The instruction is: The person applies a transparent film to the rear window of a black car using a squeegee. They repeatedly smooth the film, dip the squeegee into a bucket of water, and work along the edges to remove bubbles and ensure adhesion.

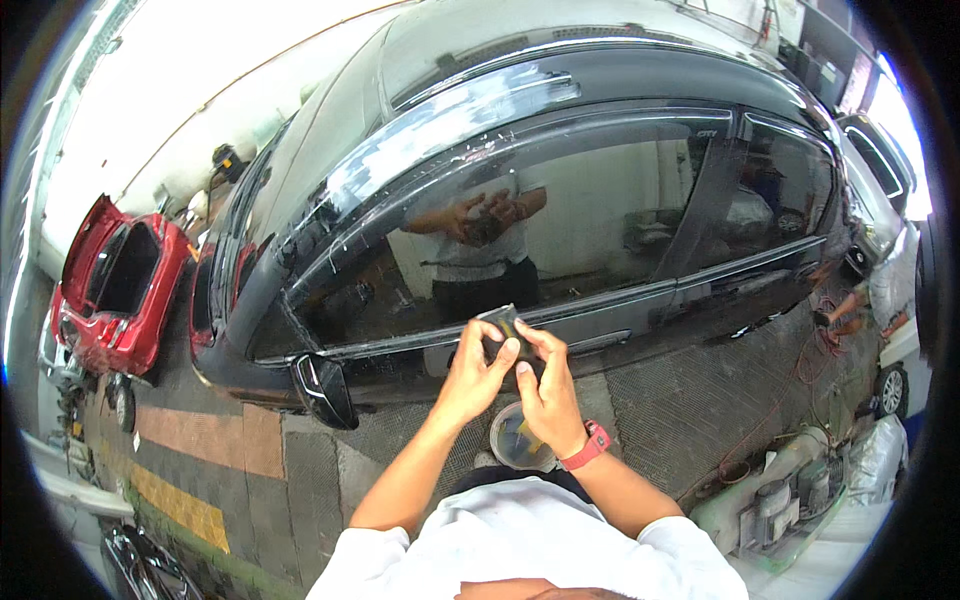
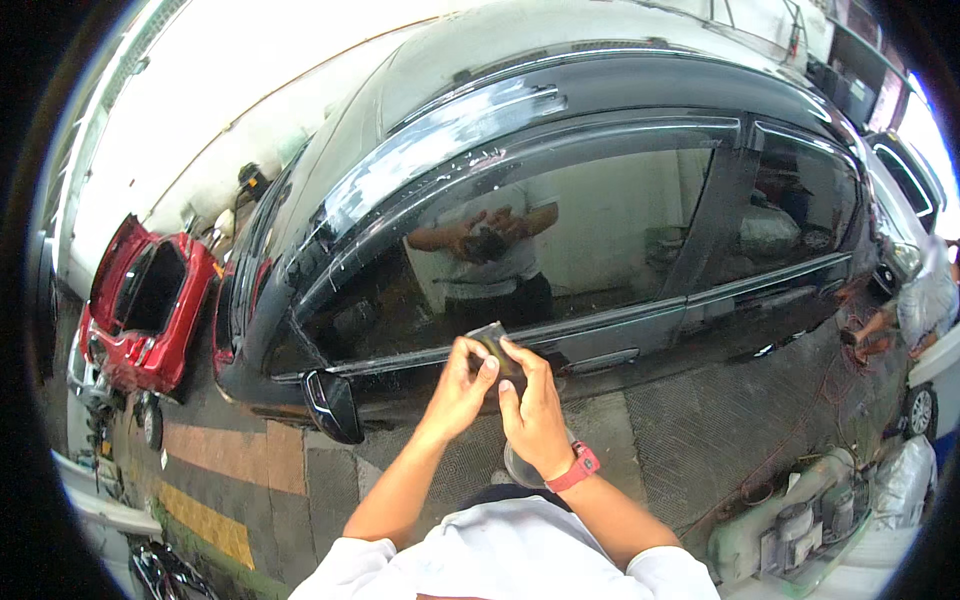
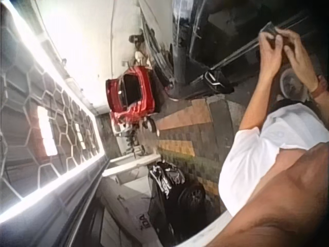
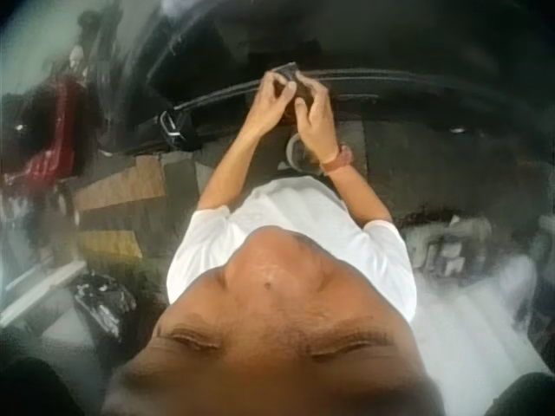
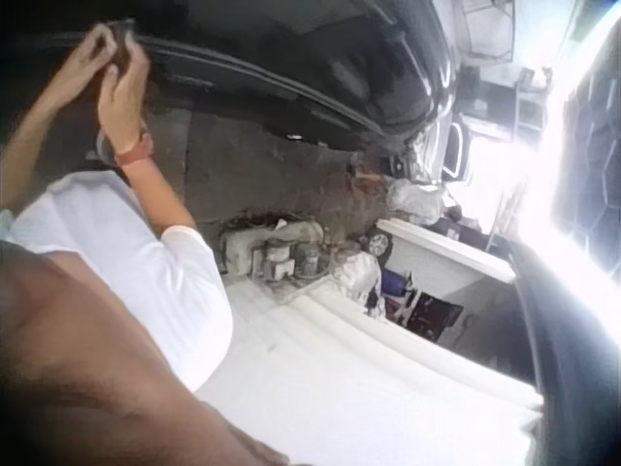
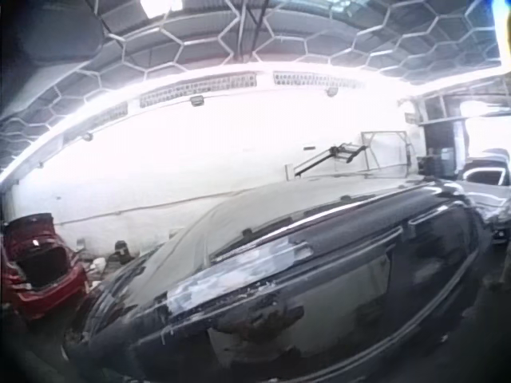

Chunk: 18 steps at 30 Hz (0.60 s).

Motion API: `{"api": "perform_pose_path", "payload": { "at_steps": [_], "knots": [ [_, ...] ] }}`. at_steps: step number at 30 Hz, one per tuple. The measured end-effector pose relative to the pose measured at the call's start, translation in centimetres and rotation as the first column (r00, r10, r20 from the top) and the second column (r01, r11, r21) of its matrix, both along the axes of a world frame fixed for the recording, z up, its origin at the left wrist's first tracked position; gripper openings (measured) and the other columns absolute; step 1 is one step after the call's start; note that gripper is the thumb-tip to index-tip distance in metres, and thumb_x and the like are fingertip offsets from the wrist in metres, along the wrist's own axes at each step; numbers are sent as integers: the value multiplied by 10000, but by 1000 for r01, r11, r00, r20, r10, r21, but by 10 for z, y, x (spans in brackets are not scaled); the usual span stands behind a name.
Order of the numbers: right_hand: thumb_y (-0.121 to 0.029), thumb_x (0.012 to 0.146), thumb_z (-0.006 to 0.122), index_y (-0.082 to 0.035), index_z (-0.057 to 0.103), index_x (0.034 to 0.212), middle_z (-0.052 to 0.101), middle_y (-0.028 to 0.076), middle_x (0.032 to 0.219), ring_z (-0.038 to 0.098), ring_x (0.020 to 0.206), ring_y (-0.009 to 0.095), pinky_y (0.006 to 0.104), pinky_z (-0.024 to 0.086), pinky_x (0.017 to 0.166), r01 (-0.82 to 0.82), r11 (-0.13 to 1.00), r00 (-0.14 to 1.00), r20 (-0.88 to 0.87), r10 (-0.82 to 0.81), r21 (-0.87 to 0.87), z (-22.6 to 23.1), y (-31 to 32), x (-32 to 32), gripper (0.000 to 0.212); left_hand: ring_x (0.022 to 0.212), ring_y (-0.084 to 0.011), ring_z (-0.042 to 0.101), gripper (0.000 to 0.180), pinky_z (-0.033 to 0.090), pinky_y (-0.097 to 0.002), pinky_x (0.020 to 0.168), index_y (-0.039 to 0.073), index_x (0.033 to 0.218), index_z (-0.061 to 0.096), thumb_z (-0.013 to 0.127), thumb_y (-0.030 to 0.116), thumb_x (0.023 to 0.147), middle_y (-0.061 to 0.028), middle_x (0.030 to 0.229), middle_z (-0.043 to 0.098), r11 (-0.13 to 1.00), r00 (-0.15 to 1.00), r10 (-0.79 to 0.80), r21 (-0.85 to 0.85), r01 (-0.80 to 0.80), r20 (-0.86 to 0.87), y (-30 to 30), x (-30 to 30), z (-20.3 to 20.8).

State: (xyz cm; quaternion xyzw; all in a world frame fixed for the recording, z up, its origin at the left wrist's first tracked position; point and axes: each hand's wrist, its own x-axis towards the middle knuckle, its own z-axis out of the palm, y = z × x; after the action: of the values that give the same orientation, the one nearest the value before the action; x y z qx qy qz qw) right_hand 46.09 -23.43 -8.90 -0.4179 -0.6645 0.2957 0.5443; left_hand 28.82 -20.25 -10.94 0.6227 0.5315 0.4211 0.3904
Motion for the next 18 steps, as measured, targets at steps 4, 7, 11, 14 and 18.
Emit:
{"api": "perform_pose_path", "payload": {
  "at_steps": [4, 7, 11, 14, 18],
  "knots": [
    [-71, 1187, 527, -36, 261, 1708, 672, 278, 1588, 645, 1493, 350, 468, 465, 1288, -280, 953, 857, -478, 191, -120, 17, 11, 13, 586, 1021, -288, 622, 538, 554, -450, 945, 73, 1110, 474, 883, 413, 1032, -157, 1068, 614, 983, 980, 137, 146, -116, -143, 8, 12, 60],
    [-222, 1237, 551, -58, 207, 1753, 674, 295, 1572, 700, 1425, 350, 497, 502, 1267, -458, 888, 660, -685, 309, -40, 36, 31, 31, 641, 1138, -287, 620, 468, 507, -411, 1064, 80, 1114, 494, 895, 293, 996, -170, 1158, 621, 938, 968, 43, 344, 45, -246, 32, -2, 91],
    [-144, 1215, 582, -55, 299, 1734, 577, 251, 1683, 752, 1334, 305, 453, 560, 1177, -341, 939, 818, -503, 278, -36, 41, 19, 64, 598, 1327, -407, 643, 380, 484, -460, 1171, 68, 1106, 583, 897, 206, 942, -236, 1369, 671, 781, 837, 251, 612, 121, -486, 67, -9, 189],
    [-203, 1195, 653, -47, 495, 1628, 700, 199, 1545, 747, 1312, 261, 429, 581, 1141, -254, 927, 923, -356, 148, -275, -14, 8, 81, 486, 1480, -472, 613, 363, 480, -533, 1239, 53, 1196, 685, 901, 170, 929, -257, 1608, 647, 632, 688, 459, 751, 192, -562, 134, -40, 235],
    [-158, 1163, 693, -18, 634, 1480, 784, 150, 1350, 768, 1233, 245, 380, 585, 1094, 11, 859, 975, -187, -124, -512, -163, -22, 99, 351, 1475, -442, 628, 511, 494, -519, 1247, 122, 1396, 754, 925, 185, 918, -193, 1626, 659, 640, 691, 405, 725, 254, -599, 198, -60, 246]
  ]
}}
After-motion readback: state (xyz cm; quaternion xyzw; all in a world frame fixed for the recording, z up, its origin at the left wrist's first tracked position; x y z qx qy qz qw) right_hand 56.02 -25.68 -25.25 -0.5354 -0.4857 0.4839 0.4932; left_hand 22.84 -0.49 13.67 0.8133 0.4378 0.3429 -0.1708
